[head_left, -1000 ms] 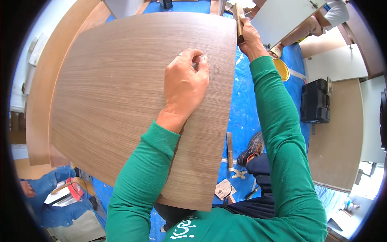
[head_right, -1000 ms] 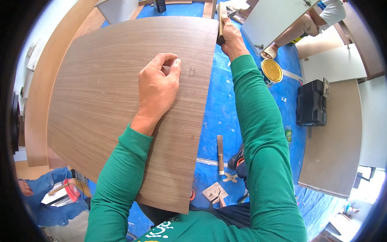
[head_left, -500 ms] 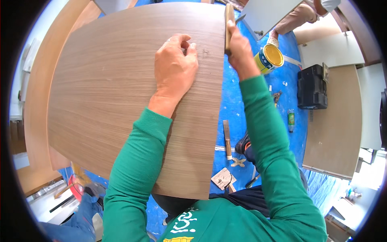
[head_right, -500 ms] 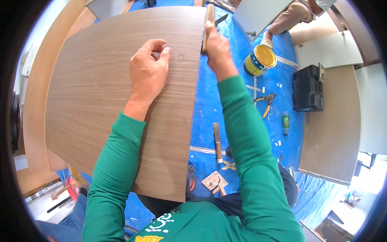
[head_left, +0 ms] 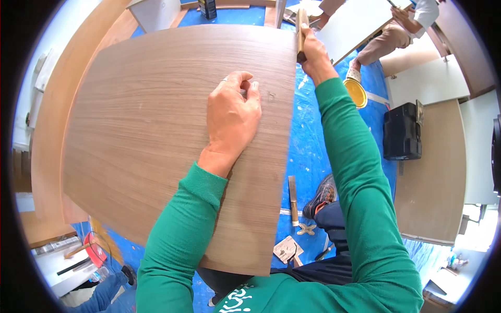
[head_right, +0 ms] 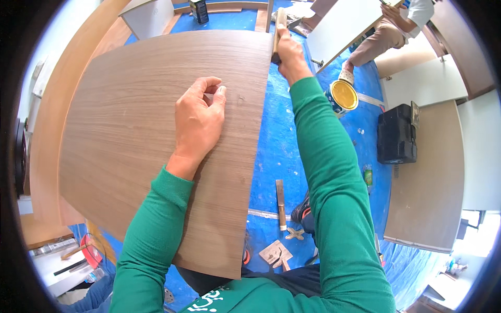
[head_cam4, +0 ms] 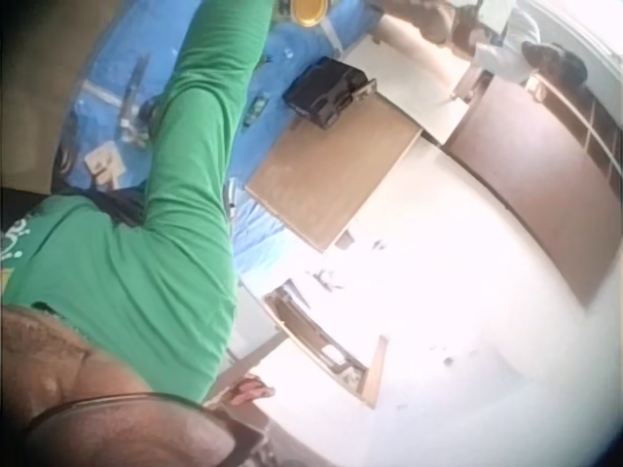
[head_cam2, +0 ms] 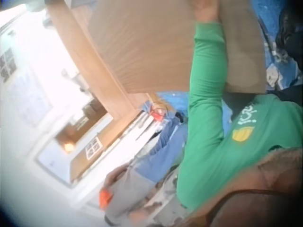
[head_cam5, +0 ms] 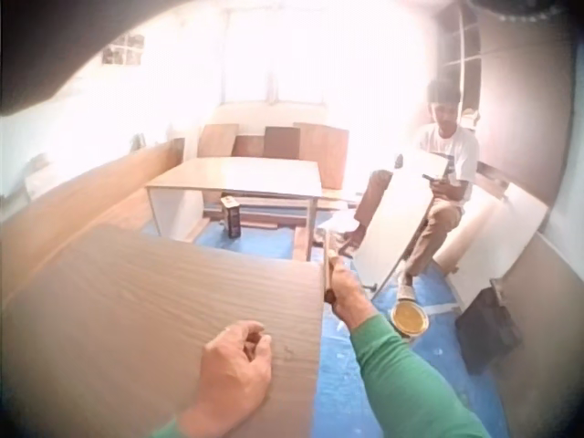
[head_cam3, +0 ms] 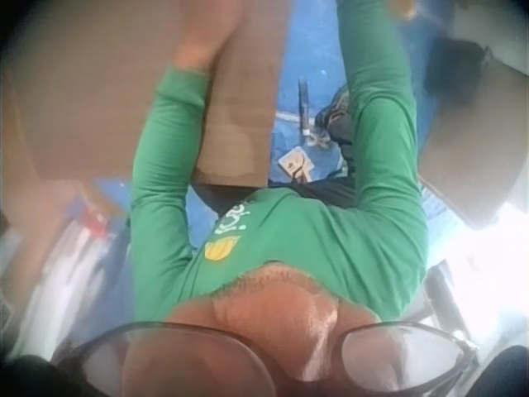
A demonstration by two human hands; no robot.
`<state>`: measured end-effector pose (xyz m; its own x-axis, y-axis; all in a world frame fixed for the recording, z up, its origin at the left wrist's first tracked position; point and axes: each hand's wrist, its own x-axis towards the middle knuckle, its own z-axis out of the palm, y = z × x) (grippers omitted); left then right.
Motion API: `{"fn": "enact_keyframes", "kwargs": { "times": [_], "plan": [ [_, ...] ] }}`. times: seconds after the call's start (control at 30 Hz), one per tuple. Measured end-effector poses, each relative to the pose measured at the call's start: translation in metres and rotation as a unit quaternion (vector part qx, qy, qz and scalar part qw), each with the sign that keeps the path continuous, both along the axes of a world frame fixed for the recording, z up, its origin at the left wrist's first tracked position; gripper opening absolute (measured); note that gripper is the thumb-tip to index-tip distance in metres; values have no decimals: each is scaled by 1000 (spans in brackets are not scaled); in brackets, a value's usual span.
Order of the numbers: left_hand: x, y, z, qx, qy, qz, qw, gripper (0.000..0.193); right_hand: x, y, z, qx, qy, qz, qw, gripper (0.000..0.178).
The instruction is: The person shaves the edges of a wooden cabinet piece using a small plane and a scraper tool, then sands the corner.
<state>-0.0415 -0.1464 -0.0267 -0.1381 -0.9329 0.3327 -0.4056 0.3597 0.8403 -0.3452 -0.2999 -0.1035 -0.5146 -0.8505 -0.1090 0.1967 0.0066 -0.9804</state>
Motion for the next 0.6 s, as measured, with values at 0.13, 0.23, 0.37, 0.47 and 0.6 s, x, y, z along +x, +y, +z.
{"fn": "enact_keyframes", "kwargs": {
  "times": [0.13,0.23,0.37,0.47,0.6],
  "plan": [
    [1,1,4,-5,-4,-3,1000,24,11,1,10,-58,21,1,998,56],
    [22,-7,-4,-23,-31,24,999,23,79,70,17,65,14,43,997,60],
    [12,-4,2,-23,-11,15,1000,24,163,222,25,-45,-98,-38,993,69],
    [14,1,-1,-16,-22,9,1000,25,132,181,23,-7,-76,-14,997,70],
    [6,-3,2,-17,-30,3,999,25,58,58,40,-8,-87,-15,996,60]
  ]
}}
